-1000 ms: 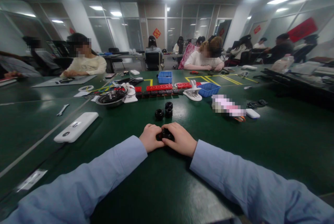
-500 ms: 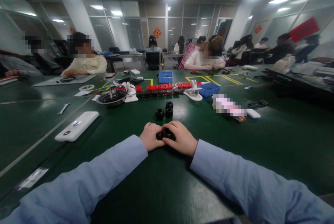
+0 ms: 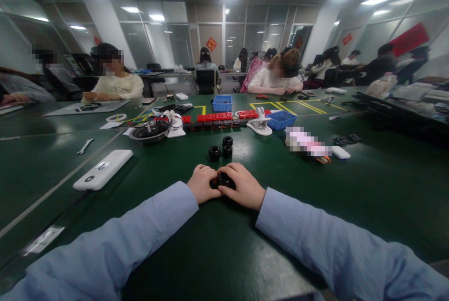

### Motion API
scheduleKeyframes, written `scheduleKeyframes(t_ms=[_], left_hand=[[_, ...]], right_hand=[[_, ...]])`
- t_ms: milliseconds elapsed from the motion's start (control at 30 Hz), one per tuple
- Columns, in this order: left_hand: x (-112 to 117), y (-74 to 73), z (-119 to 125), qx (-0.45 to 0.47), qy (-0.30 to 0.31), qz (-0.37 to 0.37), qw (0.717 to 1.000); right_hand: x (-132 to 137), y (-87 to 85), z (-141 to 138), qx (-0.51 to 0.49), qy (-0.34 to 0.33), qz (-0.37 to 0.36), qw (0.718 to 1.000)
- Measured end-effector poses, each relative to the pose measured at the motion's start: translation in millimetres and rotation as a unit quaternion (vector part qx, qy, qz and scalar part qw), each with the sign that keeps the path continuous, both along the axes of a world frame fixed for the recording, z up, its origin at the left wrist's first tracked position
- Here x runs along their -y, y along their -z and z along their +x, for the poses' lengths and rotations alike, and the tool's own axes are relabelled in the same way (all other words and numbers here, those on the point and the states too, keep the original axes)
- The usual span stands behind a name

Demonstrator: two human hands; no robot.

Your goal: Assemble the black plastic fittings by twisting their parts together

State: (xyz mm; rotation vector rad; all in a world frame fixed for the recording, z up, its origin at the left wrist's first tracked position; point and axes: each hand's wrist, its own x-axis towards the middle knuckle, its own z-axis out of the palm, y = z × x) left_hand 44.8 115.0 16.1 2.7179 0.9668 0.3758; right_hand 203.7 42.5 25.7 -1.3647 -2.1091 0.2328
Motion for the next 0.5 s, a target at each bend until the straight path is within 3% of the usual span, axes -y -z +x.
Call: scheduleKeyframes(t_ms=[500], left_hand=[[1.1, -0.2, 0.0, -0.007, 0.001, -0.012, 1.0]], right_hand=[[-1.3, 1.2, 1.5, 0.006, 0.005, -0.017, 1.0]])
